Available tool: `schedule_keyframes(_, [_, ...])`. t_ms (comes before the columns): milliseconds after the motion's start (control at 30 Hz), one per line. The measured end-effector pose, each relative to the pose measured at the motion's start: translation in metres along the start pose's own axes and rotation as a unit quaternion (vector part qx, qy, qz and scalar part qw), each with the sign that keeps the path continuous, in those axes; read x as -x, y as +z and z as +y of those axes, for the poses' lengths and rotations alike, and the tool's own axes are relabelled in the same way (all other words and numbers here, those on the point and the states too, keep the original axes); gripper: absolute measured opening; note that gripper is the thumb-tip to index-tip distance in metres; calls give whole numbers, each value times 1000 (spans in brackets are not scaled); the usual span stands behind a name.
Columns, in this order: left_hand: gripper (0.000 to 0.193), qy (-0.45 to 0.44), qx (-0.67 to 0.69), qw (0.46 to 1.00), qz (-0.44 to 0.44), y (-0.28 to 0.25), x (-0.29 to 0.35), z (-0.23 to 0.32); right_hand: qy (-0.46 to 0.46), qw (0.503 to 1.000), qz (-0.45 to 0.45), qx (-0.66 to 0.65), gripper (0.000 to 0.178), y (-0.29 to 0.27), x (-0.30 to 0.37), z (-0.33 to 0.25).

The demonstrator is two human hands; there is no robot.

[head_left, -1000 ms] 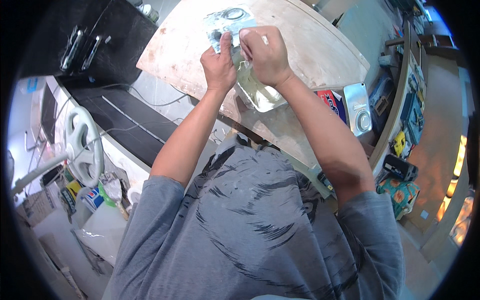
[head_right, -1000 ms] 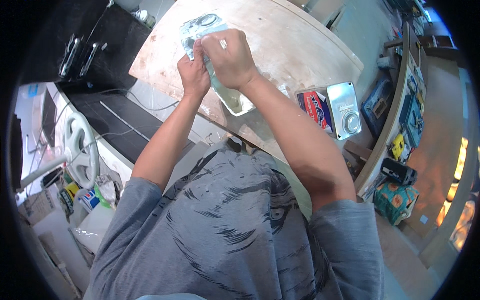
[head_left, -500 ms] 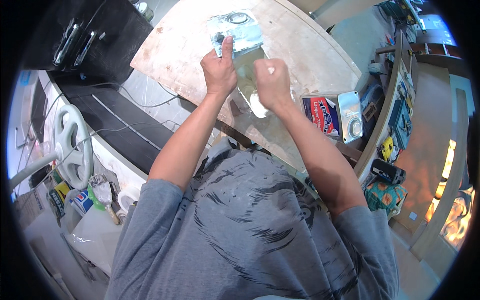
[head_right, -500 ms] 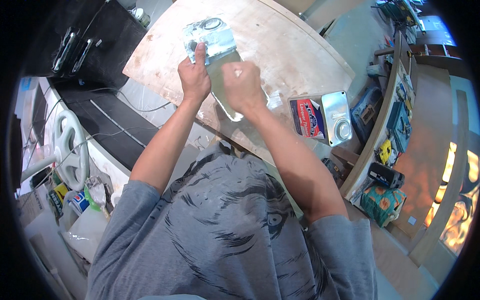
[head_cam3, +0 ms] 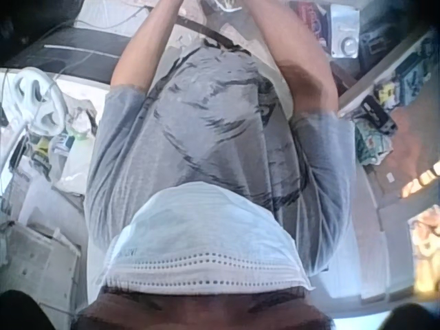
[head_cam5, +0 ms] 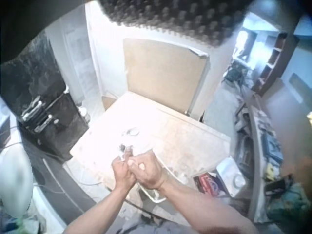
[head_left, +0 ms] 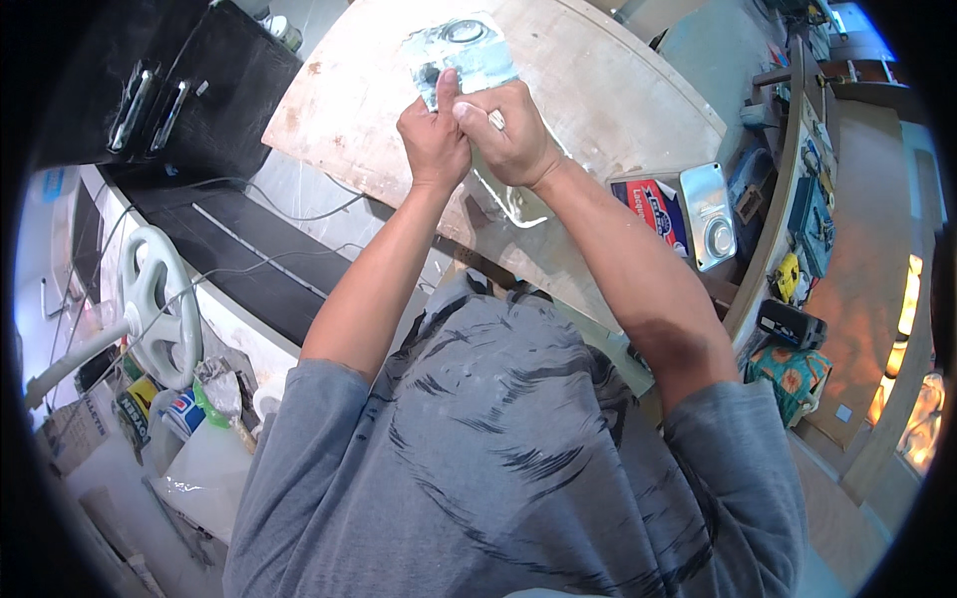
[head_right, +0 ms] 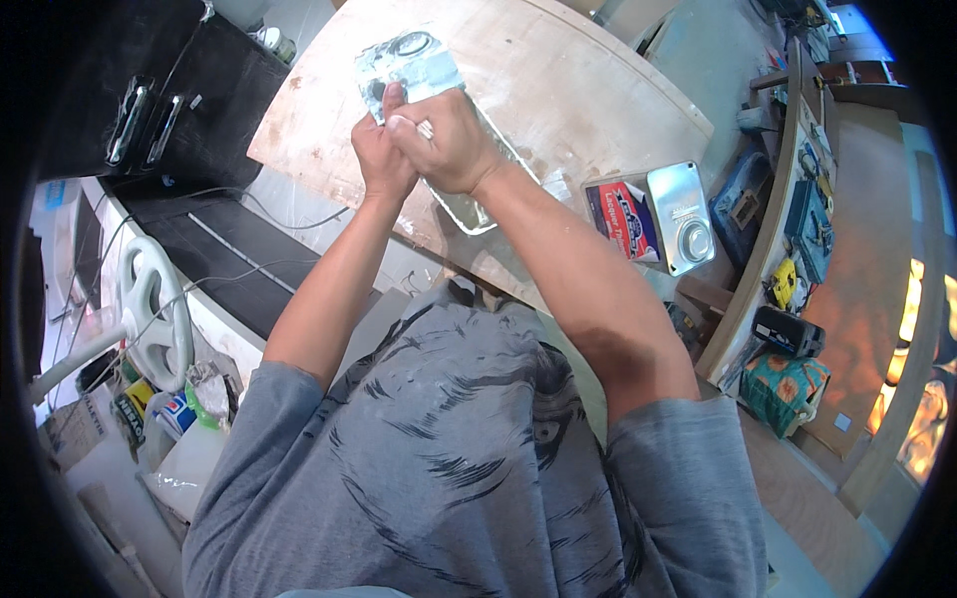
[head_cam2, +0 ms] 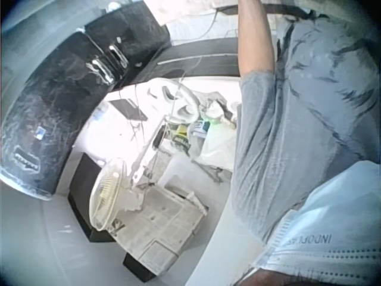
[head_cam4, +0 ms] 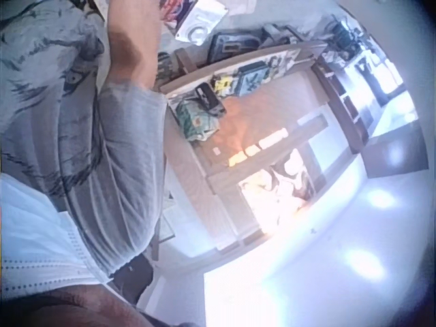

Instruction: The person opens a can of lacquer thinner and pours it into a metal paint tray. They then use a stir stick to mix the liquid thoroughly within the tray, ensuring the contents are well combined.

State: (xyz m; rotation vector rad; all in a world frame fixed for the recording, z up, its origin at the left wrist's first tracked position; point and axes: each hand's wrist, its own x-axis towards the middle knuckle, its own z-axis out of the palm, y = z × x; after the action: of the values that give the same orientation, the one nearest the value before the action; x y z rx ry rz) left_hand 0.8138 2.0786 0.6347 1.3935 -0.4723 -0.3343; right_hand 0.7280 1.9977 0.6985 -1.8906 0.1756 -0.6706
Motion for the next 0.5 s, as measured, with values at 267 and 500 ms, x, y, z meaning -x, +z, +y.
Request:
schedule_keyframes(267, [57,6,-53,998,26,-1,1,2,123,990,-33,68,38,-10,-13,-9])
schedule_keyframes(500, [57,7,-31,999,13,-1,1,1,39,998,-51,12,34,-8,-15,-13])
